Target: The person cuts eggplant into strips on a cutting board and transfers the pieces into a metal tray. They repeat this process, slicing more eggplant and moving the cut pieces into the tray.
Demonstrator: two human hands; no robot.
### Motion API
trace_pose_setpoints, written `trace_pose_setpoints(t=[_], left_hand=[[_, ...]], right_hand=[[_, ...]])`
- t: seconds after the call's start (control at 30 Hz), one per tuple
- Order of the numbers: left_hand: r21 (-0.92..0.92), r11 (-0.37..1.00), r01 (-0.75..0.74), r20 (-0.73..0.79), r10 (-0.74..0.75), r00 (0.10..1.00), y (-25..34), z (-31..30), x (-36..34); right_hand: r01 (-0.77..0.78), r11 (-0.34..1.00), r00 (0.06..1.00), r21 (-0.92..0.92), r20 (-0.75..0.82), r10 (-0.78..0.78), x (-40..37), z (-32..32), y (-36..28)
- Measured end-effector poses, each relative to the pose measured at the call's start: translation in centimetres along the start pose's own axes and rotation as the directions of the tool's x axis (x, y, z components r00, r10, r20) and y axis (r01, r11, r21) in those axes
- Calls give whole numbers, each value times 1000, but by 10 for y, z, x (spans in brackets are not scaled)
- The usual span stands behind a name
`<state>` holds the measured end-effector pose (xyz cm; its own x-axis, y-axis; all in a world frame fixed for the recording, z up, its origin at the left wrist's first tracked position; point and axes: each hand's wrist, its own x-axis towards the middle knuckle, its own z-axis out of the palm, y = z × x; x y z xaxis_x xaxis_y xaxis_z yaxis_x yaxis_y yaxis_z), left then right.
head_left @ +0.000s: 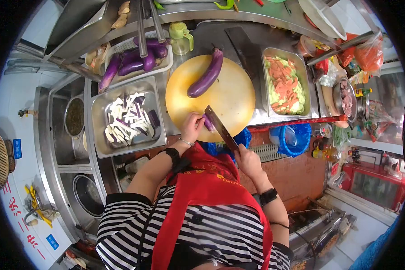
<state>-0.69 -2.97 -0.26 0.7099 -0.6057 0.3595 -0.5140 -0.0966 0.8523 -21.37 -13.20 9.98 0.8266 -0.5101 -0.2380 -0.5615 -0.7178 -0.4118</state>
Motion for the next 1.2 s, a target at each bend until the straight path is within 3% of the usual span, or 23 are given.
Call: trace_pose_setpoints(t=[0.23,0.37,0.43,0.5,0.63,0.7,1.0,1.1,1.2], left_hand=[[-52,998,-16,-19,15,1000,-5,3,-3],[21,998,-53,-34,54,998,-4,4,-4],[-49,999,-6,-25,5,1000,-4,1,-3],[-21,999,-39,-33,38,999,-5,-1,-3],[-9,1000,-29,-34,29,999,-1,-1,-3],[-26,999,-20,-40,19,999,-1,1,-4],[-20,999,-47,-39,47,998,-5,2,-5],[9,996,-91,-57,91,994,-4,3,-3],[-3,1000,-26,-82,25,996,-7,6,-2]], right_hand=[[5,997,1000,-75,-14,-6,27,46,-8],[-25,995,999,-97,24,28,3,28,8],[-20,997,1000,-75,-4,20,-5,25,10],[-36,999,995,-4,-92,35,-7,18,7],[-17,1000,994,11,-104,18,-11,2,0],[99,995,989,9,-115,-98,-11,0,1],[-33,999,999,-9,0,33,16,30,-18],[38,996,999,-82,-26,-40,37,55,-16],[12,999,1000,-30,8,-12,26,45,-8]])
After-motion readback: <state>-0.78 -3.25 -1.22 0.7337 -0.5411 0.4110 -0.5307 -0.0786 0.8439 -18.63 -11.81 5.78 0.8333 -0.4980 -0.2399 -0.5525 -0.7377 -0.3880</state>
